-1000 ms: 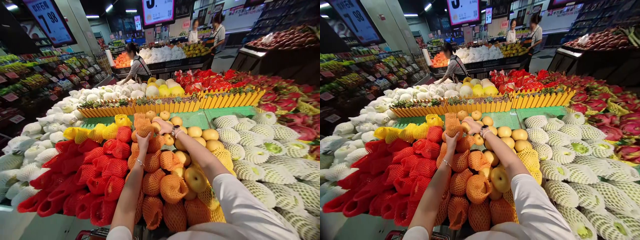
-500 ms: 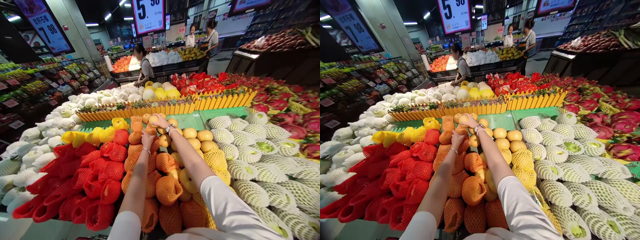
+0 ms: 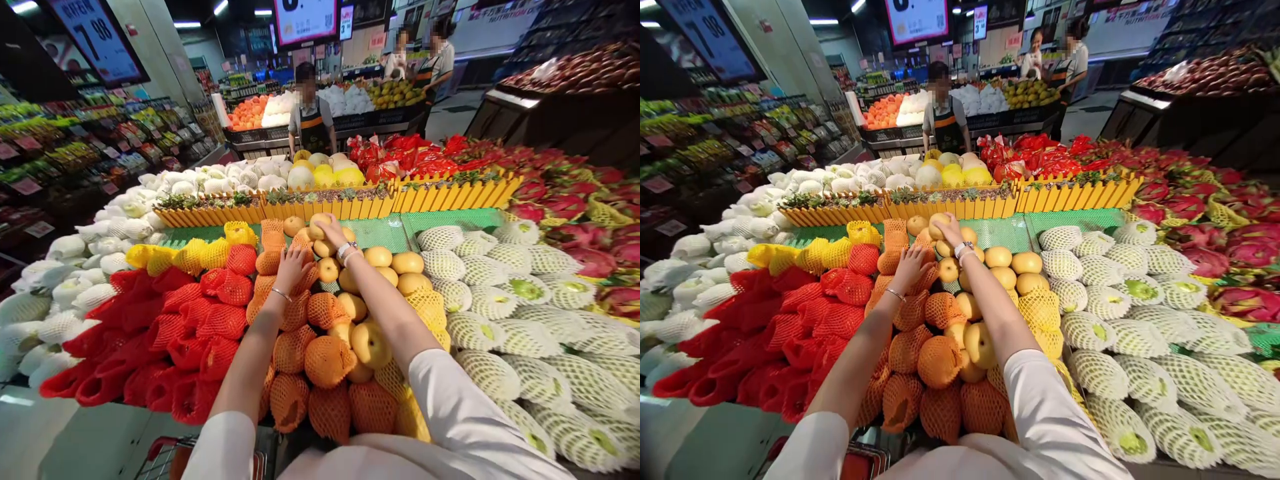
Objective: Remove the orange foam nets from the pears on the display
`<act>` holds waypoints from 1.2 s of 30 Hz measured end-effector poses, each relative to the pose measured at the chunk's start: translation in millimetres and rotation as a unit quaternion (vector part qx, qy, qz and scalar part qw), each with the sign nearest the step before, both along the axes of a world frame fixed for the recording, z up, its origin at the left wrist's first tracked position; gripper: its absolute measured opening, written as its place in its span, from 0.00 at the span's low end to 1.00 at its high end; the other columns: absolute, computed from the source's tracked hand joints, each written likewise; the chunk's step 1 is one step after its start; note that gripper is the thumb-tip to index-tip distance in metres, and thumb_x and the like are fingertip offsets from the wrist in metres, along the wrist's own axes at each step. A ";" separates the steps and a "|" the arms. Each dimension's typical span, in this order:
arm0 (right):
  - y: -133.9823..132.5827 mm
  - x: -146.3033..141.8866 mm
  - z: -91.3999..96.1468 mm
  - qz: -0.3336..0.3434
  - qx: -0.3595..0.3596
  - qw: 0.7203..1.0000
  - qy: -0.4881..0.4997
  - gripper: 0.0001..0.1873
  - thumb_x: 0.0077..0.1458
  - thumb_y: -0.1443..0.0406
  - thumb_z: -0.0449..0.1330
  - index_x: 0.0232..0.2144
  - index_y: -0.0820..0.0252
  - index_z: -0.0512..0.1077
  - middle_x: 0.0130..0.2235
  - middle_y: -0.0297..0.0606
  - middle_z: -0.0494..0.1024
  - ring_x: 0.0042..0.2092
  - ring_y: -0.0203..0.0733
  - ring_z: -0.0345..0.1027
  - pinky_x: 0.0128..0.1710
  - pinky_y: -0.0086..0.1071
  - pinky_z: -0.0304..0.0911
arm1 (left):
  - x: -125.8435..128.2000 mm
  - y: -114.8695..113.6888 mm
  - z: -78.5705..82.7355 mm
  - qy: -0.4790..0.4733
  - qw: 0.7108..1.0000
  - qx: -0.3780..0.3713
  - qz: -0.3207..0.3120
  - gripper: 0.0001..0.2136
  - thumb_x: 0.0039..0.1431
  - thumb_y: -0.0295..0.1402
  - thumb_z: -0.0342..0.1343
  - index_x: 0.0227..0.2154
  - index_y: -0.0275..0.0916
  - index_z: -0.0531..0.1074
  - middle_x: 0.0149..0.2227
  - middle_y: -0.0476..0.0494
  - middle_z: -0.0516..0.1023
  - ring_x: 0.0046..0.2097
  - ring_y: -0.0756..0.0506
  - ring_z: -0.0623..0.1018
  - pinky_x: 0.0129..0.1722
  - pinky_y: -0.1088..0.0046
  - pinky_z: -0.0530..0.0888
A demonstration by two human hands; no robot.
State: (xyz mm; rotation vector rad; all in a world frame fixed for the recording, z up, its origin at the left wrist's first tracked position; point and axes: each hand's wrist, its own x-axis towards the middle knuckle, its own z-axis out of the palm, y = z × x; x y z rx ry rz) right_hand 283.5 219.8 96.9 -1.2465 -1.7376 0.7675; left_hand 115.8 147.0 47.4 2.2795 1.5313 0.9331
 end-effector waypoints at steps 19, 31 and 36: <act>-151.2 89.6 -6.4 0.112 0.064 0.957 -0.261 0.38 0.44 0.56 0.65 0.55 0.60 0.57 0.54 0.50 0.66 0.55 0.60 0.62 0.54 0.51 0.58 | -0.5 -140.6 14.4 -0.031 0.988 -0.112 -0.106 0.12 0.56 0.31 0.53 0.43 0.45 0.74 0.49 0.44 0.77 0.59 0.41 0.69 0.65 0.55 0.55; -189.1 121.0 -18.4 0.154 0.071 0.918 -0.357 0.36 0.46 0.55 0.64 0.55 0.58 0.59 0.54 0.48 0.64 0.51 0.59 0.66 0.48 0.50 0.65 | 7.6 -149.9 -4.5 -0.100 0.981 -0.125 -0.107 0.16 0.57 0.33 0.52 0.48 0.41 0.72 0.56 0.40 0.72 0.60 0.41 0.68 0.62 0.61 0.61; -192.0 125.6 -28.5 0.171 0.127 0.903 -0.374 0.34 0.50 0.56 0.62 0.58 0.55 0.57 0.57 0.49 0.61 0.57 0.61 0.61 0.53 0.54 0.61 | -45.6 -239.0 -23.2 -0.176 0.979 -0.039 0.092 0.15 0.62 0.34 0.46 0.49 0.46 0.71 0.55 0.45 0.73 0.59 0.43 0.69 0.62 0.62 0.63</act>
